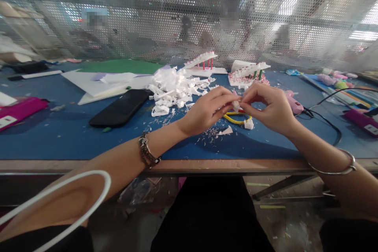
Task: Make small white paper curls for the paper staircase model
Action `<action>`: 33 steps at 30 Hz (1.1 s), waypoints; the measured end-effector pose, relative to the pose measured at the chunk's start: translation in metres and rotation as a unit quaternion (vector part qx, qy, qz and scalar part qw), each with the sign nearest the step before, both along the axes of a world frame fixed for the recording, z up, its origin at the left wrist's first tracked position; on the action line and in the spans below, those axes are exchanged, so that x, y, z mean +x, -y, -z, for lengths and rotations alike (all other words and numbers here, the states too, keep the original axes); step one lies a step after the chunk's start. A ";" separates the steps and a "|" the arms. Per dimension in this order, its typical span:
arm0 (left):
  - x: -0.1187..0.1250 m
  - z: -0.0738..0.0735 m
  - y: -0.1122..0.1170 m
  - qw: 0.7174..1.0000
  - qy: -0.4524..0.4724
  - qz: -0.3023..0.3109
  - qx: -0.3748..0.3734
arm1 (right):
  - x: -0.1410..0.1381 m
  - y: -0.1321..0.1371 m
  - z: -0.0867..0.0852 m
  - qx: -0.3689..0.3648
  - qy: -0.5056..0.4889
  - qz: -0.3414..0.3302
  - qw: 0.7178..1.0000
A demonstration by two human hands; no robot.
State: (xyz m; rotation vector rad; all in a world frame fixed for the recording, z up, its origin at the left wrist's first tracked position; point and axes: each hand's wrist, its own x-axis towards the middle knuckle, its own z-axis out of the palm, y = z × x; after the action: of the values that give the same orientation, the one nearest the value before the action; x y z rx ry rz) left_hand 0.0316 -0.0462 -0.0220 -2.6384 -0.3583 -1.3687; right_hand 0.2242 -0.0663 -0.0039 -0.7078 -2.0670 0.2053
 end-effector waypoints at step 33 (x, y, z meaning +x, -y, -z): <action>0.003 0.004 0.006 0.990 0.049 0.048 -0.123 | 0.001 0.004 0.002 0.003 0.043 -0.051 0.998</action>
State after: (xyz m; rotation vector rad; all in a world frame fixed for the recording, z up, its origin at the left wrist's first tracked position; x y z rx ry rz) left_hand 0.0341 -0.0524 -0.0259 -2.8235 -0.4453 -1.5814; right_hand 0.2248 -0.0700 -0.0058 -0.6175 -2.1864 0.2290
